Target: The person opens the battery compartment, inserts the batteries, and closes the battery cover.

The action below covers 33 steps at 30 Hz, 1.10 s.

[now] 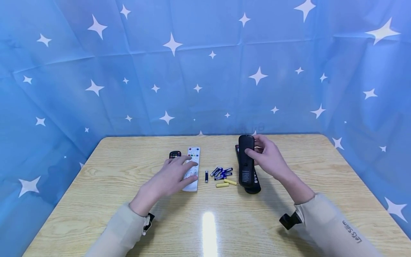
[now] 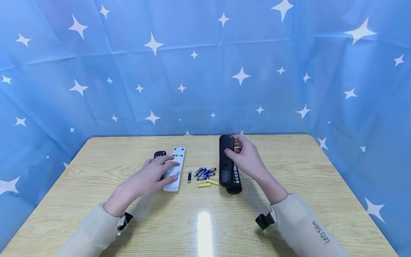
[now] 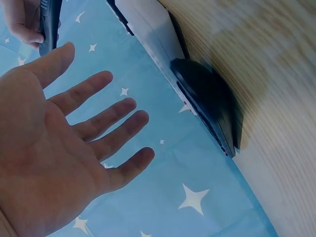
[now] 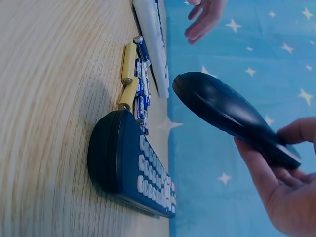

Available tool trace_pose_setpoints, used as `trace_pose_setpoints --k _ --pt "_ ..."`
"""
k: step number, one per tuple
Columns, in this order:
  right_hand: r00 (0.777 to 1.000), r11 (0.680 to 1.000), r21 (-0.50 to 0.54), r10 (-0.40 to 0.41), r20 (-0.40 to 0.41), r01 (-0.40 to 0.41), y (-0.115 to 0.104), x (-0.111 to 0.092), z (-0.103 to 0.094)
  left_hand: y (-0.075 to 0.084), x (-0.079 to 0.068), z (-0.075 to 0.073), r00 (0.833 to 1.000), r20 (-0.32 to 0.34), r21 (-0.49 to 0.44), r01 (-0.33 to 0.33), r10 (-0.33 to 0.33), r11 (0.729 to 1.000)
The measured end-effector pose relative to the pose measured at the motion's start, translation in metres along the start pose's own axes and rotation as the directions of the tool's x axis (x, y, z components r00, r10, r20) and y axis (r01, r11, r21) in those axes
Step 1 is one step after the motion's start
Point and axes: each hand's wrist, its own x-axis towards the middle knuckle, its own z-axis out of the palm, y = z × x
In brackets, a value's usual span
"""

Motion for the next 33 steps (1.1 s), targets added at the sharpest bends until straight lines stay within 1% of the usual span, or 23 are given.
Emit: trace_pose_setpoints --k 3,12,19,23,28,33 --pt "1.0 1.0 0.012 0.013 0.006 -0.014 -0.001 0.0 0.002 0.002 0.0 0.0 1.0 -0.012 -0.006 -0.012 0.012 1.0" --pt "0.999 0.996 0.087 0.032 0.032 -0.034 -0.004 -0.001 0.008 0.017 0.004 0.004 0.994 -0.083 -0.026 -0.071 0.068 0.997" --pt "0.998 0.99 0.134 0.034 0.049 -0.041 -0.004 0.0 0.013 0.027 0.01 0.007 0.985 -0.101 -0.038 -0.144 0.14 0.989" --pt "0.997 0.986 0.161 0.037 0.062 -0.046 -0.004 0.0 0.016 0.033 0.013 0.008 0.981 -0.105 -0.093 -0.171 0.161 0.981" --pt "0.997 0.98 0.192 0.033 0.077 -0.047 -0.007 0.0 0.018 0.04 0.015 0.009 0.981 -0.097 -0.165 -0.183 0.169 0.969" --pt "0.997 0.977 0.208 0.021 0.08 -0.038 -0.01 -0.001 0.021 0.046 0.016 0.009 0.978 -0.105 -0.212 -0.197 0.178 0.957"
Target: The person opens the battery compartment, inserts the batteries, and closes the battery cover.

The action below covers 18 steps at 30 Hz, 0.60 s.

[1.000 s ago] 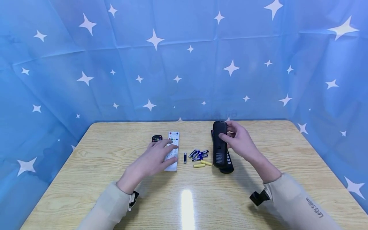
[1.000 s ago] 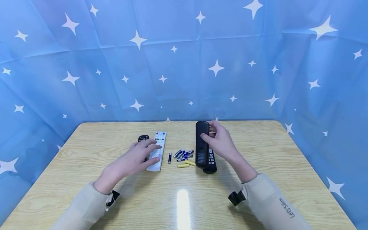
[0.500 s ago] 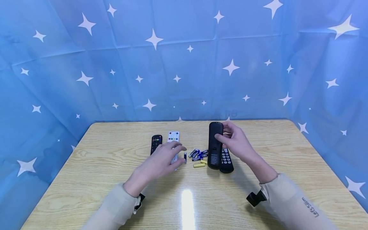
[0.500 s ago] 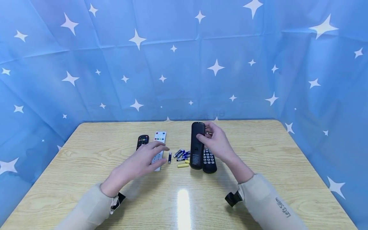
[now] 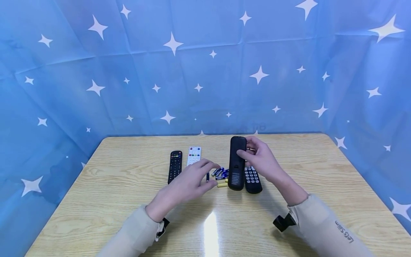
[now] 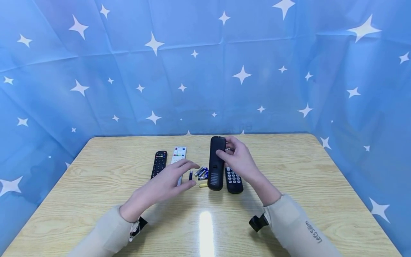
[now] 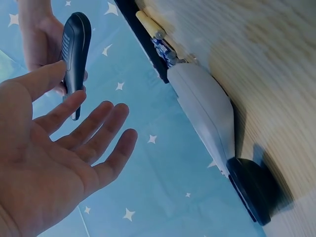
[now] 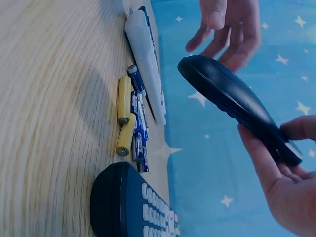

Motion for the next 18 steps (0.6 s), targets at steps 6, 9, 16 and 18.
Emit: trace_pose_setpoints --k 6,9,16,18 --pt "1.0 0.999 0.021 -0.024 -0.001 0.024 -0.002 -0.001 0.004 0.004 0.003 0.003 1.0 -0.005 -0.029 -0.009 0.009 1.0" --pt "0.999 0.999 0.037 -0.036 0.0 0.036 -0.002 -0.001 0.006 0.006 0.005 0.004 1.0 -0.017 -0.025 -0.024 0.024 0.999" --pt "0.999 0.996 0.082 -0.034 0.007 0.033 -0.002 -0.001 0.01 0.011 0.007 0.004 0.998 -0.048 -0.025 -0.038 0.037 0.999" --pt "1.0 0.996 0.082 -0.029 0.011 0.028 -0.001 -0.002 0.011 0.011 0.008 0.004 0.998 -0.048 -0.026 -0.037 0.036 0.999"
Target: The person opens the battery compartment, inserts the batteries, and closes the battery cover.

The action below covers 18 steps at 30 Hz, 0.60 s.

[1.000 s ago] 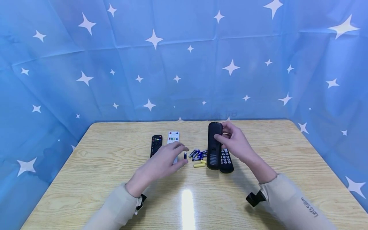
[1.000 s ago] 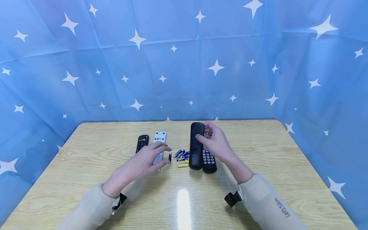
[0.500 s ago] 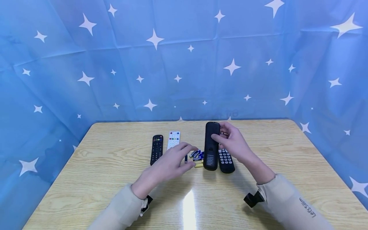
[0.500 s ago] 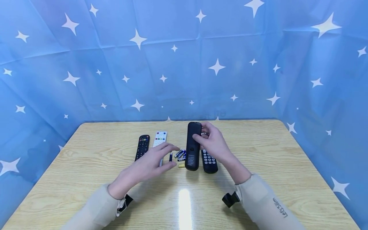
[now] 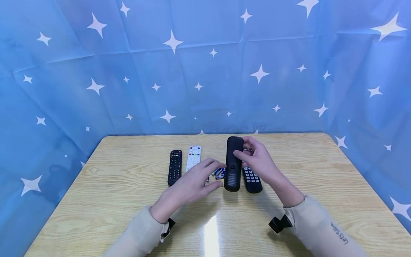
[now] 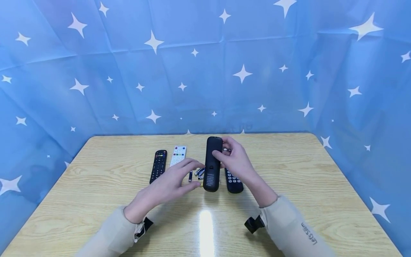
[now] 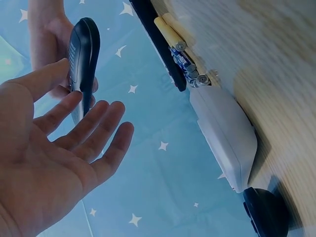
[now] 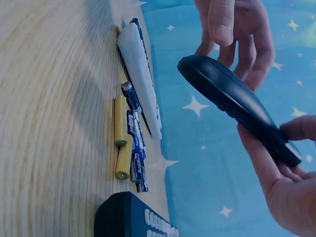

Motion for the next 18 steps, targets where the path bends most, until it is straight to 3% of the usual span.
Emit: trace_pose_setpoints --k 18 --pt "1.0 1.0 0.015 -0.009 0.023 0.009 0.0055 0.0012 0.0023 0.0017 0.0018 0.0033 0.999 -0.013 0.008 -0.049 0.049 0.999"
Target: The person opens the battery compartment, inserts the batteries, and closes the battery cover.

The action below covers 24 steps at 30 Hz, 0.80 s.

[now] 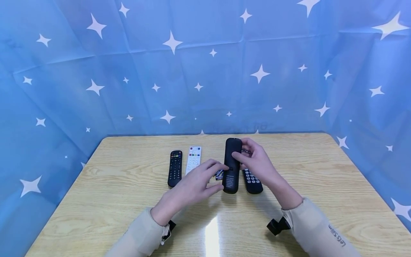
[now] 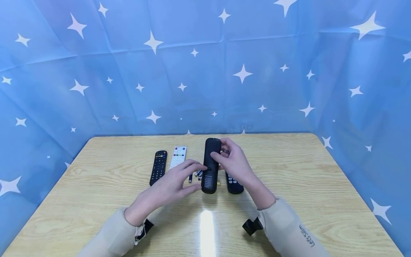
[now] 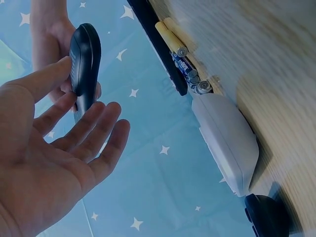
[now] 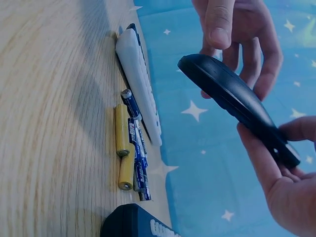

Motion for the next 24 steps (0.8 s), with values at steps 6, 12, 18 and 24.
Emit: trace_pose_setpoints --k 6,12,18,24 --pt "1.0 1.0 -0.009 -0.002 0.007 0.002 -0.0016 -0.0004 0.0012 0.0017 0.0012 0.0007 1.0 -0.006 0.002 -0.007 0.008 1.0" --pt "1.0 1.0 -0.026 -0.008 0.004 0.008 -0.0036 -0.0011 0.0027 0.0025 0.0032 0.0003 1.0 -0.001 -0.006 0.012 -0.012 1.0" --pt "1.0 0.999 -0.028 -0.02 0.013 0.02 -0.0043 -0.0019 0.0049 0.0037 0.0032 0.0016 0.999 -0.015 -0.022 0.03 -0.031 0.999" --pt "1.0 0.999 -0.026 -0.021 0.015 0.021 -0.006 -0.0031 0.0081 0.0053 0.0033 0.0048 0.996 -0.055 -0.003 0.077 -0.077 0.997"
